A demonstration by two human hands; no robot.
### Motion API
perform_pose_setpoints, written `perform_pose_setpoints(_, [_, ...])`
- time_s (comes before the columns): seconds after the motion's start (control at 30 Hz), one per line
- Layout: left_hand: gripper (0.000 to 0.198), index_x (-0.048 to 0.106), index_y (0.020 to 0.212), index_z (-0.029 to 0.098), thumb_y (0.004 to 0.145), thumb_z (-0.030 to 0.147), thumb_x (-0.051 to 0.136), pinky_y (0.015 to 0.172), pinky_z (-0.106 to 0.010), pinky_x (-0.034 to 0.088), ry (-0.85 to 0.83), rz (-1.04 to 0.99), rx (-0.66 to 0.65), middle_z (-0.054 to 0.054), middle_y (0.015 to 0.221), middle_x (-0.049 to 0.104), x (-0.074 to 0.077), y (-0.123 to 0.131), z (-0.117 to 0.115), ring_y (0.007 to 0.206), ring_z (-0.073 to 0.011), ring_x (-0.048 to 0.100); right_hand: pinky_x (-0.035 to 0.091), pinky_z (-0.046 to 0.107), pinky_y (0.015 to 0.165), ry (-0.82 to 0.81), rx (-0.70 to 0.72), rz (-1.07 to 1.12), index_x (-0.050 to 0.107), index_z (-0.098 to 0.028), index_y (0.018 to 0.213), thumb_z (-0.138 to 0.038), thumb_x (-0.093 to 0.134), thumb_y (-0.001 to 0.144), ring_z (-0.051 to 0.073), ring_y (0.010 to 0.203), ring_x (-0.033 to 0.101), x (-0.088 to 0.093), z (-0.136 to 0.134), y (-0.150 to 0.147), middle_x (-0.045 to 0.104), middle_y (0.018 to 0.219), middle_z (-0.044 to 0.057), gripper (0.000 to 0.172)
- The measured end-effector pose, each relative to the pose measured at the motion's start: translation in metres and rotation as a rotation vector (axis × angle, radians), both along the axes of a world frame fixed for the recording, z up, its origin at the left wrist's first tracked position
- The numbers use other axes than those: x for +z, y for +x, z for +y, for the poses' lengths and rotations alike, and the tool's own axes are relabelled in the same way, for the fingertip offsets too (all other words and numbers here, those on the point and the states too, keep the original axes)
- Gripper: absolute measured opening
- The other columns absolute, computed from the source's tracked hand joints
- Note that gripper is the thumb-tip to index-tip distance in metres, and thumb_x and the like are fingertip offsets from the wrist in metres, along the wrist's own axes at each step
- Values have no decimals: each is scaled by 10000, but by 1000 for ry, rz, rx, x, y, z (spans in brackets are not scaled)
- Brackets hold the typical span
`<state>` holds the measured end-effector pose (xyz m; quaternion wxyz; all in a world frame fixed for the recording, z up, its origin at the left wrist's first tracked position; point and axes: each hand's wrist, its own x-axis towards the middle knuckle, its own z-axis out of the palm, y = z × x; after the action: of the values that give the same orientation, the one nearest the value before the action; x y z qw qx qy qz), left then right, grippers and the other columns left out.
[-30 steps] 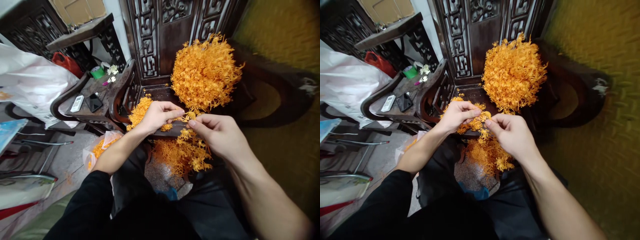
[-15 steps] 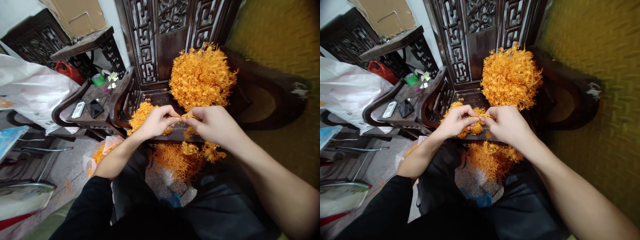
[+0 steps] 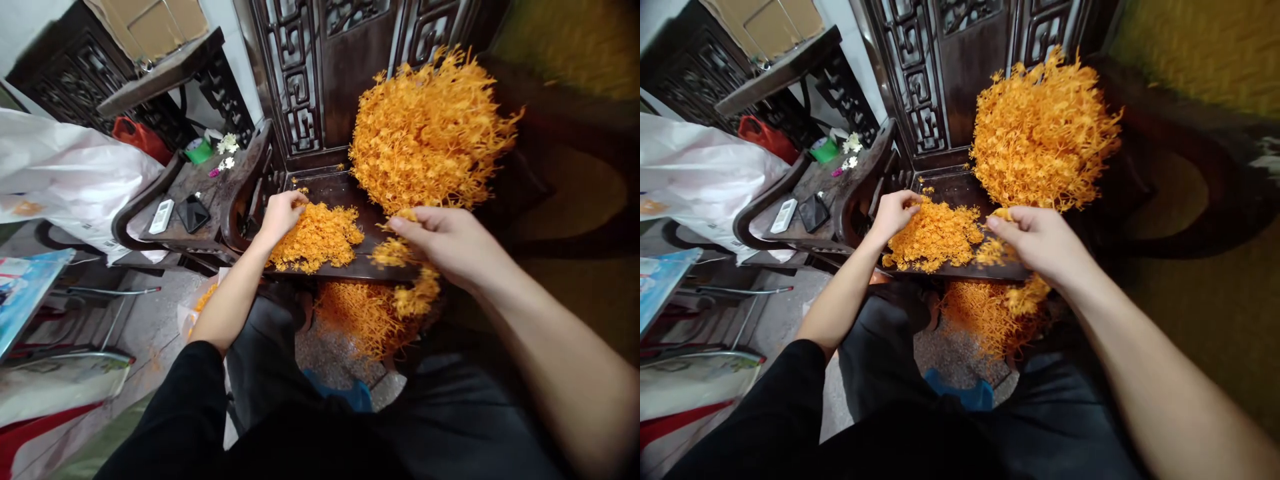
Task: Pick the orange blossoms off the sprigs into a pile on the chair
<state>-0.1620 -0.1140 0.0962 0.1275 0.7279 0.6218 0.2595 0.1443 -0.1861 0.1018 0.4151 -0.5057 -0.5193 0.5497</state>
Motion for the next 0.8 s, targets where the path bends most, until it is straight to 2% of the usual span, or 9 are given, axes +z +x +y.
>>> perform_pose_setpoints(0.13, [344, 796, 1180, 201, 896, 92, 636, 1168, -443, 418, -74, 271, 7, -71, 1310, 762, -7, -5, 8, 1279, -276, 622, 203, 239, 411, -214, 111, 175, 642, -193, 693, -415, 912, 766, 68, 414, 337, -7, 3, -15, 499, 511, -49, 356])
perform_pose_setpoints(0.2, [454, 756, 1284, 229, 893, 57, 602, 1207, -508, 362, -72, 342, 24, -54, 1467, 673, -4, -5, 4, 1405, -301, 523, 167, 234, 400, -257, 162, 217, 659, -194, 727, -411, 931, 734, 64, 400, 310, -8, 3, -15, 469, 494, -61, 348])
perform_pose_setpoints(0.27, [481, 711, 1357, 222, 918, 70, 585, 1221, -516, 348, -14, 303, -20, -69, 1564, 585, 3, 4, -6, 1457, -297, 479, 119, 234, 401, -226, 229, 204, 632, -193, 692, -477, 924, 717, 58, 398, 279, -9, 1, -13, 425, 478, -67, 408])
perform_pose_setpoints(0.33, [405, 691, 1378, 203, 994, 175, 566, 1189, -466, 406, 56, 147, -163, -101, 1524, 621, 12, 22, -20, 1397, -264, 552, 108, 240, 412, -154, 291, 143, 595, -194, 648, -593, 885, 715, 61, 408, 277, -8, -2, -13, 401, 477, -64, 498])
perform_pose_setpoints(0.4, [359, 705, 1346, 200, 1055, 316, 530, 1087, -392, 497, 55, -42, -387, -101, 1359, 732, 20, 45, -38, 1225, -217, 671, 122, 245, 434, -58, 333, 39, 587, -190, 629, -678, 824, 736, 65, 429, 276, -6, -5, -14, 380, 485, -62, 553])
perform_pose_setpoints(0.5, [309, 785, 1143, 183, 1037, 394, 586, 908, -322, 548, 60, -111, -596, -87, 1094, 801, 26, 74, -64, 982, -187, 724, 174, 255, 482, 84, 393, -137, 600, -179, 632, -682, 745, 803, 79, 492, 309, -1, -10, -18, 401, 528, -46, 550])
perform_pose_setpoints(0.6, [307, 801, 902, 169, 1028, 371, 607, 791, -292, 529, 152, -107, -551, -65, 864, 775, 26, 90, -79, 818, -163, 695, 194, 278, 530, 150, 406, -231, 509, -185, 592, -628, 661, 879, 93, 536, 307, 8, -15, -22, 372, 556, -37, 549])
perform_pose_setpoints(0.67, [305, 798, 844, 174, 1015, 364, 631, 731, -273, 509, 190, -177, -473, -48, 800, 759, 23, 95, -80, 746, -144, 673, 178, 294, 545, 157, 354, -239, 418, -198, 575, -589, 622, 908, 96, 539, 281, 13, -19, -24, 322, 559, -36, 553])
perform_pose_setpoints(0.8, [310, 798, 809, 180, 981, 403, 668, 686, -262, 501, 208, -408, -231, -37, 768, 760, 21, 84, -51, 706, -142, 668, 160, 312, 567, 87, 260, -215, 389, -206, 565, -575, 658, 883, 102, 532, 276, 14, -26, -24, 321, 552, -30, 556])
